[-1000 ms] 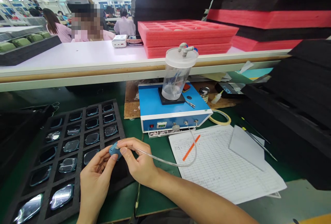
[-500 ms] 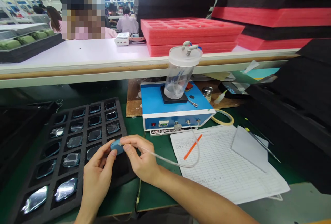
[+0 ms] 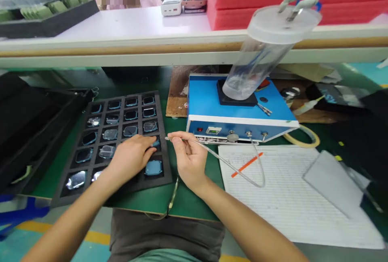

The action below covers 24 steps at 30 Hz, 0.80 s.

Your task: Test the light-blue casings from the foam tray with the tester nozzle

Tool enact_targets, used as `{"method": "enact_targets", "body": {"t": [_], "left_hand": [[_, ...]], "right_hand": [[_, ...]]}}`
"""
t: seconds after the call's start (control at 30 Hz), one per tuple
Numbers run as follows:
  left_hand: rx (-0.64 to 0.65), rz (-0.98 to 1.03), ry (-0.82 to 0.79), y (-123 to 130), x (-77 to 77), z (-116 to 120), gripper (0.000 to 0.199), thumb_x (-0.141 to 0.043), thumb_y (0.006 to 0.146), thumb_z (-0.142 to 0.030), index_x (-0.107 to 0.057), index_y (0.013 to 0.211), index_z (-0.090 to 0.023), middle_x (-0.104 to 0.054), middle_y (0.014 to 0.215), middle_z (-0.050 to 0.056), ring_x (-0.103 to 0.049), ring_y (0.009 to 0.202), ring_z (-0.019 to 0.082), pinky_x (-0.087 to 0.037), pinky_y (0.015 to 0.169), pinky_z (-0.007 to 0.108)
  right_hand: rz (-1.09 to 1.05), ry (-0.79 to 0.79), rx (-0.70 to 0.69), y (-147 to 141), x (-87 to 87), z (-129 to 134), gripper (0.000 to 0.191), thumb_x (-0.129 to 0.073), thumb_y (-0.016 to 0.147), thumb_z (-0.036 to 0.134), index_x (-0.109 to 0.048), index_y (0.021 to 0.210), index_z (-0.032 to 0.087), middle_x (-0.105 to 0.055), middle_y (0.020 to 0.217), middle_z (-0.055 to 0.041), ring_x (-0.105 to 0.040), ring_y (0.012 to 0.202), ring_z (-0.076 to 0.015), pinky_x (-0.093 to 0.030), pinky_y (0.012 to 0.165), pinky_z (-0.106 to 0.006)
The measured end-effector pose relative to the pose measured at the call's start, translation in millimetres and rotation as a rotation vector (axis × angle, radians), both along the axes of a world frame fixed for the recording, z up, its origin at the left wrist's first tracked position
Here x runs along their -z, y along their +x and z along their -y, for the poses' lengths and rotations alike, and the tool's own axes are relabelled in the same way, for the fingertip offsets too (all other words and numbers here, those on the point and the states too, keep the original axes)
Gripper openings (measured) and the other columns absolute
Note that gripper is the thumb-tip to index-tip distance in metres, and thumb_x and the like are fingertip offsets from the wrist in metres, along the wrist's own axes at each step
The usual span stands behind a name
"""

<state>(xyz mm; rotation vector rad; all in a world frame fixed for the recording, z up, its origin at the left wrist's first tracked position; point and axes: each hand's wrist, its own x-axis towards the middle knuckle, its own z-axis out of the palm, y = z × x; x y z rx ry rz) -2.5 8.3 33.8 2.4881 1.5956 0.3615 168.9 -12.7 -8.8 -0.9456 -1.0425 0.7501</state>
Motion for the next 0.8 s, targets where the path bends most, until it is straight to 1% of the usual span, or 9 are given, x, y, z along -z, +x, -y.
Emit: {"method": "enact_targets", "body": {"t": [0.07, 0.13, 0.17, 0.23, 0.33, 0.4, 0.5, 0.6, 0.8], "left_hand": [[-0.005, -0.042, -0.055, 1.1, -3.2, -14.1, 0.023, -0.069, 0.084, -0.012, -0.079, 0.103, -0.018, -0.076, 0.084, 0.01, -0.071, 0.084, 0.028, -0.052, 0.083, 0.036], [-0.052, 0.047, -0.045, 1.6, -4.6, -16.0, 0.023, -0.067, 0.084, -0.012, -0.079, 0.103, -0.02, -0.076, 0.084, 0.009, -0.071, 0.083, 0.028, -0.053, 0.082, 0.037], [-0.095, 0.147, -0.036, 2.3, -4.3, -12.9, 0.024, -0.066, 0.085, -0.014, -0.079, 0.104, -0.021, -0.076, 0.087, 0.009, -0.071, 0.085, 0.028, -0.054, 0.082, 0.037], [-0.2, 0.458, -0.083, 5.0, -1.6, -2.1, 0.022, -0.065, 0.087, -0.021, -0.078, 0.105, -0.022, -0.077, 0.093, 0.009, -0.07, 0.083, 0.025, -0.055, 0.078, 0.035], [-0.32, 0.958, -0.312, 11.3, 5.0, 14.7, 0.023, -0.07, 0.083, -0.032, -0.075, 0.1, -0.018, -0.078, 0.09, 0.007, -0.07, 0.075, 0.021, -0.056, 0.07, 0.031], [-0.366, 1.138, -0.408, 15.9, 8.4, 21.2, 0.027, -0.076, 0.076, -0.033, -0.072, 0.097, -0.016, -0.077, 0.086, 0.007, -0.071, 0.074, 0.019, -0.057, 0.068, 0.029], [-0.394, 1.199, -0.424, 20.4, 10.1, 24.0, 0.03, -0.078, 0.072, -0.031, -0.072, 0.097, -0.016, -0.078, 0.086, 0.007, -0.071, 0.073, 0.018, -0.057, 0.066, 0.027], [-0.393, 1.164, -0.389, 21.0, 9.6, 24.3, 0.026, -0.077, 0.073, -0.028, -0.073, 0.096, -0.015, -0.078, 0.085, 0.006, -0.072, 0.074, 0.018, -0.057, 0.065, 0.025], [-0.371, 1.089, -0.311, 19.7, 13.5, 26.7, 0.022, -0.076, 0.076, -0.024, -0.074, 0.097, -0.016, -0.076, 0.085, 0.004, -0.07, 0.073, 0.015, -0.055, 0.062, 0.022]], "right_hand": [[0.008, -0.008, -0.008, 0.5, 0.1, 2.8, 0.015, -0.065, 0.098, 0.033, -0.074, 0.097, 0.022, -0.078, 0.095, -0.0057, -0.075, 0.086, -0.0185, -0.064, 0.081, -0.033], [0.039, -0.012, -0.02, 0.7, -0.6, 5.1, 0.015, -0.064, 0.099, 0.031, -0.075, 0.099, 0.022, -0.078, 0.097, -0.0058, -0.075, 0.088, -0.0186, -0.064, 0.082, -0.033], [0.058, -0.005, -0.027, 0.4, -1.0, 5.9, 0.015, -0.063, 0.099, 0.03, -0.076, 0.1, 0.022, -0.078, 0.097, -0.0059, -0.075, 0.089, -0.0187, -0.064, 0.081, -0.032], [0.079, 0.027, -0.044, -0.9, -1.9, 6.8, 0.014, -0.064, 0.099, 0.029, -0.076, 0.1, 0.023, -0.078, 0.097, -0.0058, -0.076, 0.089, -0.0192, -0.064, 0.079, -0.032], [0.065, 0.079, -0.094, -4.0, -2.1, 7.9, 0.013, -0.063, 0.099, 0.025, -0.076, 0.1, 0.025, -0.079, 0.097, -0.005, -0.076, 0.091, -0.0196, -0.064, 0.08, -0.031], [0.055, 0.092, -0.133, -6.0, -1.5, 8.8, 0.014, -0.063, 0.099, 0.022, -0.076, 0.101, 0.026, -0.079, 0.099, -0.0046, -0.076, 0.096, -0.0197, -0.064, 0.084, -0.032], [0.064, 0.102, -0.164, -8.3, 0.3, 9.8, 0.016, -0.062, 0.099, 0.018, -0.075, 0.103, 0.026, -0.079, 0.102, -0.005, -0.076, 0.102, -0.0207, -0.064, 0.089, -0.035], [0.08, 0.125, -0.162, -9.6, 2.7, 9.3, 0.017, -0.061, 0.098, 0.015, -0.075, 0.102, 0.025, -0.079, 0.101, -0.0055, -0.075, 0.103, -0.0218, -0.063, 0.091, -0.038], [0.067, 0.141, -0.175, -9.7, 5.8, 7.9, 0.023, -0.059, 0.098, 0.01, -0.075, 0.104, 0.025, -0.078, 0.102, -0.0044, -0.075, 0.104, -0.0201, -0.063, 0.093, -0.036]]}}
